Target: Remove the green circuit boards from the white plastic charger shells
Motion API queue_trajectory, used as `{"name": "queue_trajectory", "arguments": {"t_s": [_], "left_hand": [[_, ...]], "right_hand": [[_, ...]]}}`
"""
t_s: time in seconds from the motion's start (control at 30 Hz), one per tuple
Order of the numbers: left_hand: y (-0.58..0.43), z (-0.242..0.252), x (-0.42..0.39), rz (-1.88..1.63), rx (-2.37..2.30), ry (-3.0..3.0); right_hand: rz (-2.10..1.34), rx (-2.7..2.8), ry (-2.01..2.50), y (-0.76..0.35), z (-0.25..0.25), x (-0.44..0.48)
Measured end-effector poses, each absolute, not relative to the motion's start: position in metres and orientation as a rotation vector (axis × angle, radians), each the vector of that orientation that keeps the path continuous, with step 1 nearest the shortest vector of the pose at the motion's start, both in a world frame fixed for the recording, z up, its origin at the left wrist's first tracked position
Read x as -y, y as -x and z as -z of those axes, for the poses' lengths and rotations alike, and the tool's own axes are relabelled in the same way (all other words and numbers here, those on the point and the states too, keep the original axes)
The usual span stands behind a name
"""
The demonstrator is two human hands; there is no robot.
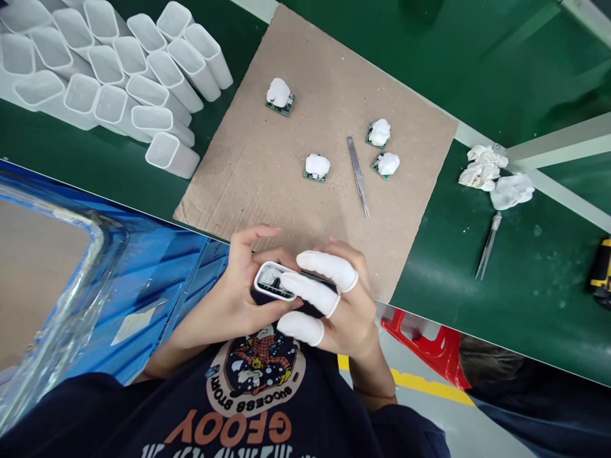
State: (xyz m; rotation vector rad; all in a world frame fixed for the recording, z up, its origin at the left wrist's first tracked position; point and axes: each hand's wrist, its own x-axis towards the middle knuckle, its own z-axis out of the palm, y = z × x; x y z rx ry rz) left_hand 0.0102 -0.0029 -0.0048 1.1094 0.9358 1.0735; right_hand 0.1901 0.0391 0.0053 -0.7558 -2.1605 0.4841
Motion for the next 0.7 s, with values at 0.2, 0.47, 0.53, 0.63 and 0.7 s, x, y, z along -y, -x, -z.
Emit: {"name": "queue_trajectory", "arguments": {"t_s": [0.2, 0.47, 0.53, 0.63, 0.7], "left_hand": [[-0.014, 0.003, 0.006, -1.113, -1.069, -1.279], [-0.014, 0.008, 0.010, -1.146, -1.088, -1.398], [-0.014, 0.009, 0.011, -1.152, -1.090, -1.420], [-0.014, 0.009, 0.011, -1.165, -1.083, -1.447], [-0.013, 0.009, 0.011, -1.169, -1.081, -1.457]], "right_hand": [[-0.372, 2.189, 0.874, -0.185, 0.000, -0.020], [-0.474, 2.190, 0.797, -0.180, -0.001, -0.018], [-0.495, 2.186, 0.806, -0.179, -0.002, -0.017], [-0.510, 2.174, 0.822, -0.176, -0.002, -0.017], [-0.503, 2.167, 0.831, -0.175, -0.002, -0.017]]}}
